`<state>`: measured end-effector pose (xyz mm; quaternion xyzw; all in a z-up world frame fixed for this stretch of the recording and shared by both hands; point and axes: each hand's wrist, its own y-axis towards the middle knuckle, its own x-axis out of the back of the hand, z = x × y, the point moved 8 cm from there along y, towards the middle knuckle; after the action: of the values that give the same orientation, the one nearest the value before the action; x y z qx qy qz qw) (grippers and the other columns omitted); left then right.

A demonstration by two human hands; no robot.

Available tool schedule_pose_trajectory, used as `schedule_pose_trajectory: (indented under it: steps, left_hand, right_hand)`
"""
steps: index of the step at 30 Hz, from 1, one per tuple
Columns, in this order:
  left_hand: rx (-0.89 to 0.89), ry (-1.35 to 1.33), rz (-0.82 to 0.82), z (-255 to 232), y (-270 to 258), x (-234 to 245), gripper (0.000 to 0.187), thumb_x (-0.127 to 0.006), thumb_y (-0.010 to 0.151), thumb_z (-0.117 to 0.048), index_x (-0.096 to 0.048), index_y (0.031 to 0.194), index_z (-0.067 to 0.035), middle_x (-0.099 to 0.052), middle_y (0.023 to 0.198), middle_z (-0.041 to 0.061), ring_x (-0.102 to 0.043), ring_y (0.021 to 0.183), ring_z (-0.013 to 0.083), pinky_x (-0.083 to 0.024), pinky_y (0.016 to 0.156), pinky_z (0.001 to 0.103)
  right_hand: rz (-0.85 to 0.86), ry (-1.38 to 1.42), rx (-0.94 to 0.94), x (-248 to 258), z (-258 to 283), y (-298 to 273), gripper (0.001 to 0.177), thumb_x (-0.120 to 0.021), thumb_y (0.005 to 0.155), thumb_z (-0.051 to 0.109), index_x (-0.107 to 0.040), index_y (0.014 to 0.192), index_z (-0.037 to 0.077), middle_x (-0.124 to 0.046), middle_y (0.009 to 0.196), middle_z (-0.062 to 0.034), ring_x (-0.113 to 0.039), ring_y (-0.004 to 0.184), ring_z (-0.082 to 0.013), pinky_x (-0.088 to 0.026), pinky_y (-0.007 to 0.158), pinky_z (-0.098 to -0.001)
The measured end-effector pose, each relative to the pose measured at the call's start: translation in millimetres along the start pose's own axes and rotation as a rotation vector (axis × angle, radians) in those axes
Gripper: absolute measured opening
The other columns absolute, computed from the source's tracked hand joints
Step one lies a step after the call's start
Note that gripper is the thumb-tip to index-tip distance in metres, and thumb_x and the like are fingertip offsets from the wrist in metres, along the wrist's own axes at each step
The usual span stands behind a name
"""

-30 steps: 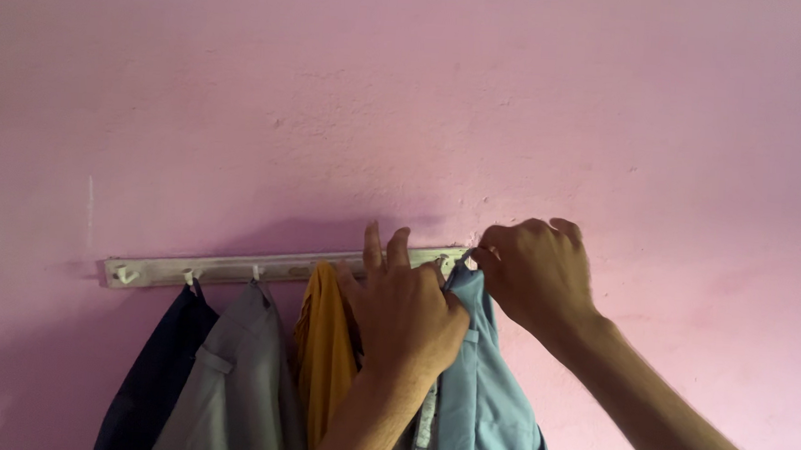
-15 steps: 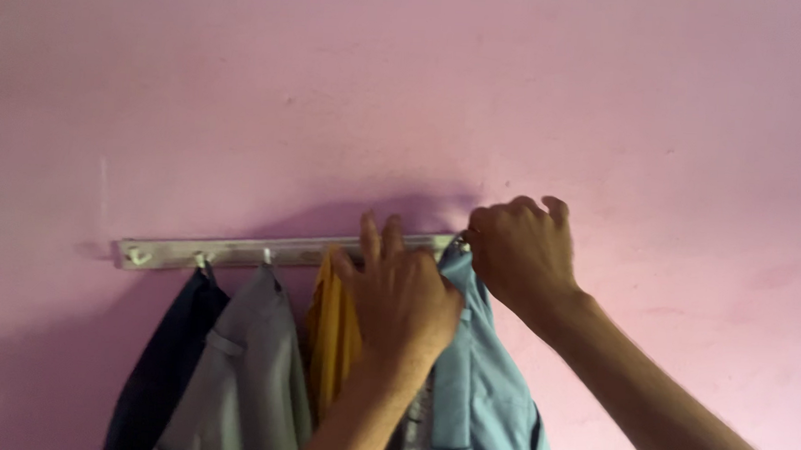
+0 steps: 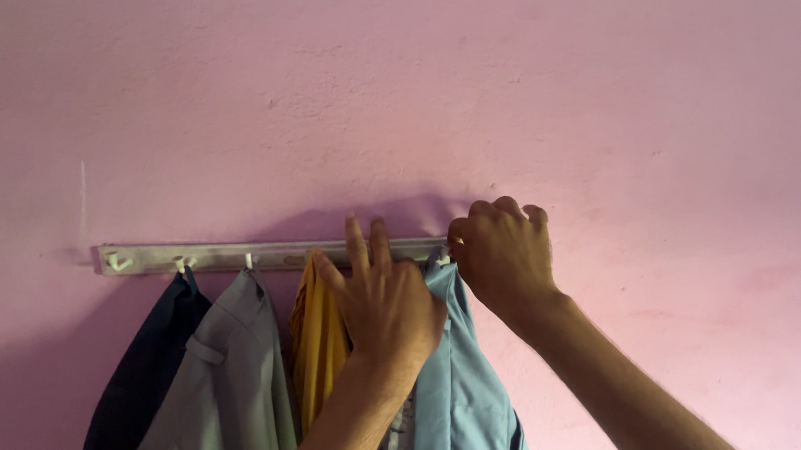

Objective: The person picks up several garments from a pile on a couch and hangs them one by one on a wall-mounted coat rack. The items include a light-colored shirt, dark trousers, a yellow shirt, and a gray shirt, each placed on separate hooks.

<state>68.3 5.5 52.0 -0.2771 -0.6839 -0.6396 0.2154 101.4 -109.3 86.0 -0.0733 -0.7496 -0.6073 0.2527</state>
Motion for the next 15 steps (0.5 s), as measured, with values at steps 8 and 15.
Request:
schedule_pose_trajectory:
  steps: [8, 15]
  left_hand:
    - [-0.012, 0.017, 0.075, 1, -7, -5, 0.026, -0.086, 0.071, -0.028, -0.081, 0.091, -0.012, -0.026, 0.168, 0.019, -0.005, 0.157, 0.0446, 0.000, 0.110, 0.080]
    - [-0.099, -0.051, -0.238, 11, -20, 26, 0.042, -0.071, 0.080, -0.021, -0.071, 0.121, -0.009, -0.047, 0.153, 0.021, -0.035, 0.145, 0.0423, -0.019, 0.111, 0.071]
  right_hand:
    - [-0.039, 0.076, 0.033, 0, 6, -17, 0.016, -0.072, 0.086, 0.027, -0.079, 0.093, 0.015, -0.071, 0.107, -0.0060, -0.065, 0.107, -0.0260, -0.048, 0.094, -0.0526]
    - [-0.167, 0.237, 0.023, 40, 8, -36, 0.028, -0.069, 0.089, 0.023, -0.073, 0.114, 0.010, -0.069, 0.116, -0.0090, -0.065, 0.107, -0.0292, -0.051, 0.090, -0.0483]
